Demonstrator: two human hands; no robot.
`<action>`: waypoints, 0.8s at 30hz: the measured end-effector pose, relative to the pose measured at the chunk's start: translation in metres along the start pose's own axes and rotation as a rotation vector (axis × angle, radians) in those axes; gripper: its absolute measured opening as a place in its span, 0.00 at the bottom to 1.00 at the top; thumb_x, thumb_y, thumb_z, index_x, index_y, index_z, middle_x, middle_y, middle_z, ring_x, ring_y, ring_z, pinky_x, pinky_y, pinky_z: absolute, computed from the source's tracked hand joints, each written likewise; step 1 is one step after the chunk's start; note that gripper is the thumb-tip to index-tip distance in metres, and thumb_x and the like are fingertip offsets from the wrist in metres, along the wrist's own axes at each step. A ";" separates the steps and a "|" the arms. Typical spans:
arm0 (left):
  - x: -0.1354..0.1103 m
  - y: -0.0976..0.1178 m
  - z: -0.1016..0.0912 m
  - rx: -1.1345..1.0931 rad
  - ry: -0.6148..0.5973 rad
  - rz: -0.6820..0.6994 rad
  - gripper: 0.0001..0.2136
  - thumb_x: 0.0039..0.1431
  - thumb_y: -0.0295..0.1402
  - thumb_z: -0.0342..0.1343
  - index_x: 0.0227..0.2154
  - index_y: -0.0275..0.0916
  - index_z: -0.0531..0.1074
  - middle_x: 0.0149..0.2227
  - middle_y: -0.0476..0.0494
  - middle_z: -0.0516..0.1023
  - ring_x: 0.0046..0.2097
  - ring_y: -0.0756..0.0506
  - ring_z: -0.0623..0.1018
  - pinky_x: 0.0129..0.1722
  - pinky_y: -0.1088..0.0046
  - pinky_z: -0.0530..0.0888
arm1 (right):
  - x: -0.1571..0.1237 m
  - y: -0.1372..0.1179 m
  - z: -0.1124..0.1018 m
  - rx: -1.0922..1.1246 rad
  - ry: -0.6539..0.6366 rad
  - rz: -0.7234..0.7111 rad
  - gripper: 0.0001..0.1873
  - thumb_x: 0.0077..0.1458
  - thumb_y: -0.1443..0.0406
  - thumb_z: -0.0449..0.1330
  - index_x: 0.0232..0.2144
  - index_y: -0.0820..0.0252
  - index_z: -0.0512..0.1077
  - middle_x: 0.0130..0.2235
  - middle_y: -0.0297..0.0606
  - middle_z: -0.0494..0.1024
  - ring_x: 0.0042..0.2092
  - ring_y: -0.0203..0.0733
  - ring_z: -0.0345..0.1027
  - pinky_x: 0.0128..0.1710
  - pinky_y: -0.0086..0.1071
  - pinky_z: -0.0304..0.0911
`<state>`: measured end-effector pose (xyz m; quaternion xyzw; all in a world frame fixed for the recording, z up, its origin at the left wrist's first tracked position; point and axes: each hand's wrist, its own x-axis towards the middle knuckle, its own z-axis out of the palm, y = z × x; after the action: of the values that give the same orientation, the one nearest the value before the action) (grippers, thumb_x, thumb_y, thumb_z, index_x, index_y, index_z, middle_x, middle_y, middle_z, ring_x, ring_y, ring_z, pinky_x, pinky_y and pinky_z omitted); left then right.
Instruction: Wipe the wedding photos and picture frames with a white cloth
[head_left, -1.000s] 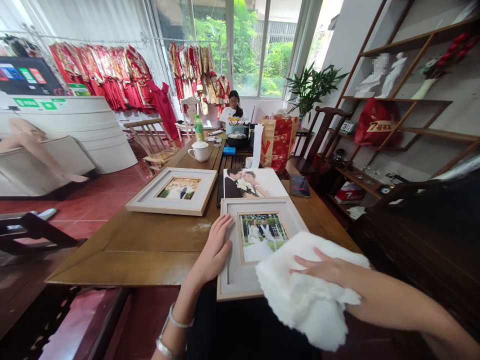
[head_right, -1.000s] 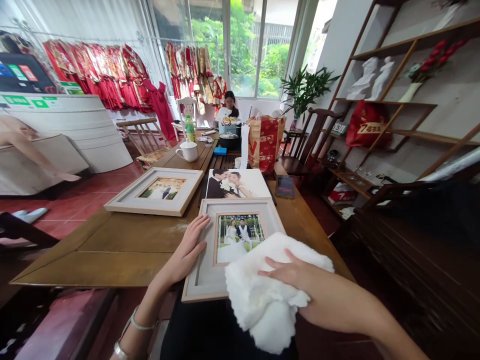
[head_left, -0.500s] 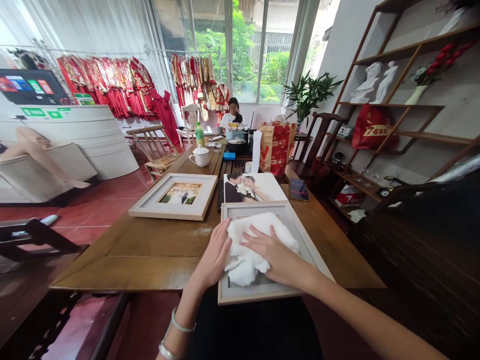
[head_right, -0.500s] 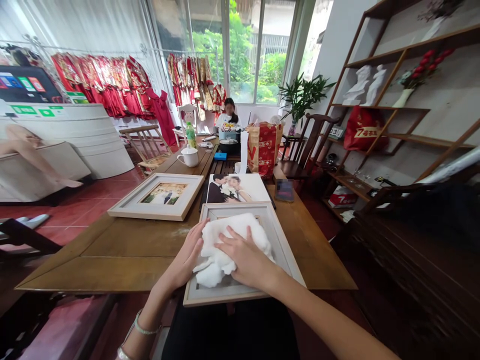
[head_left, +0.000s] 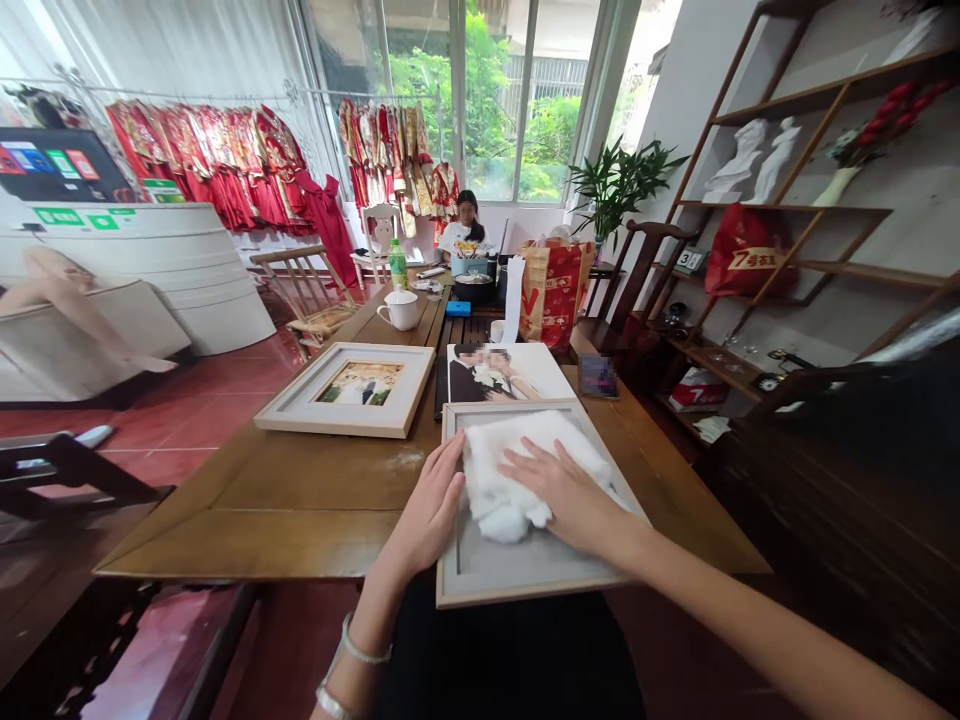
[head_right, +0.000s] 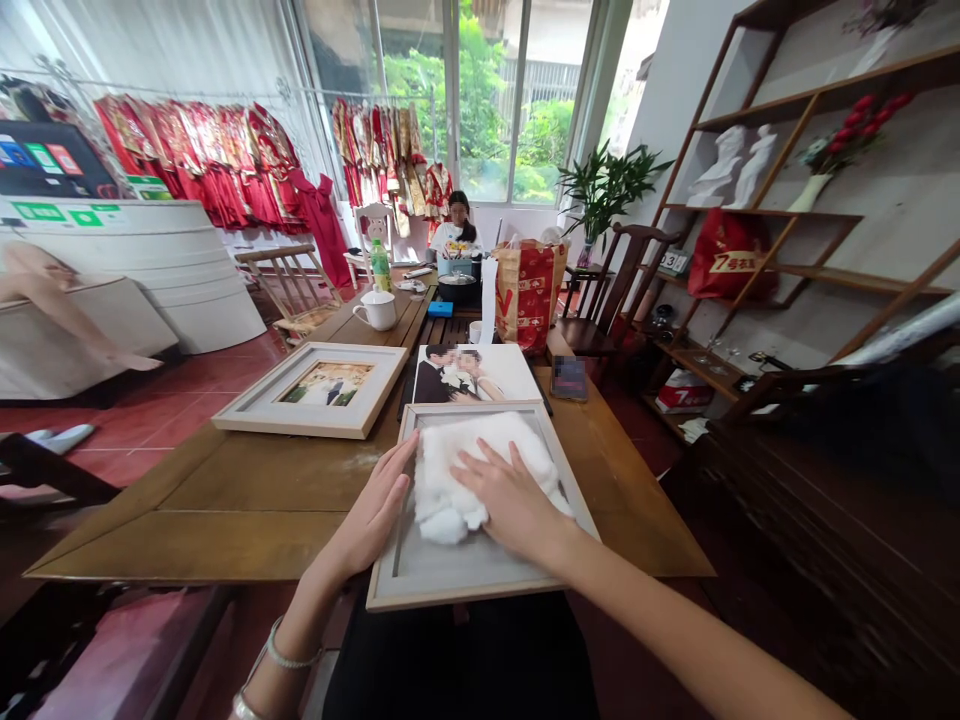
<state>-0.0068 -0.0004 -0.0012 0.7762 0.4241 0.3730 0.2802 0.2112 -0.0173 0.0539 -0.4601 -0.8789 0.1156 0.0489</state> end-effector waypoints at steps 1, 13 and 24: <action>0.000 0.000 0.000 -0.002 0.001 0.004 0.24 0.67 0.42 0.35 0.64 0.42 0.48 0.66 0.44 0.51 0.66 0.42 0.50 0.65 0.56 0.49 | 0.013 0.005 0.000 -0.030 0.034 0.006 0.39 0.42 0.79 0.50 0.59 0.59 0.59 0.63 0.43 0.59 0.65 0.56 0.40 0.60 0.61 0.39; -0.003 -0.006 0.004 -0.117 0.003 -0.084 0.29 0.67 0.45 0.32 0.65 0.44 0.26 0.68 0.49 0.27 0.68 0.44 0.33 0.65 0.59 0.38 | 0.056 -0.008 -0.001 -0.003 0.031 -0.198 0.31 0.49 0.75 0.49 0.57 0.61 0.61 0.61 0.44 0.63 0.65 0.58 0.41 0.56 0.67 0.42; -0.003 -0.004 0.000 -0.007 -0.006 -0.032 0.23 0.67 0.39 0.40 0.63 0.43 0.51 0.67 0.43 0.48 0.68 0.43 0.44 0.65 0.58 0.46 | -0.040 -0.022 -0.019 0.179 -0.220 -0.255 0.33 0.48 0.75 0.52 0.57 0.53 0.62 0.60 0.38 0.64 0.65 0.51 0.43 0.62 0.57 0.37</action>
<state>-0.0092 -0.0011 -0.0049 0.7695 0.4343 0.3678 0.2899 0.2198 -0.0591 0.0788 -0.3235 -0.9164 0.2356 0.0075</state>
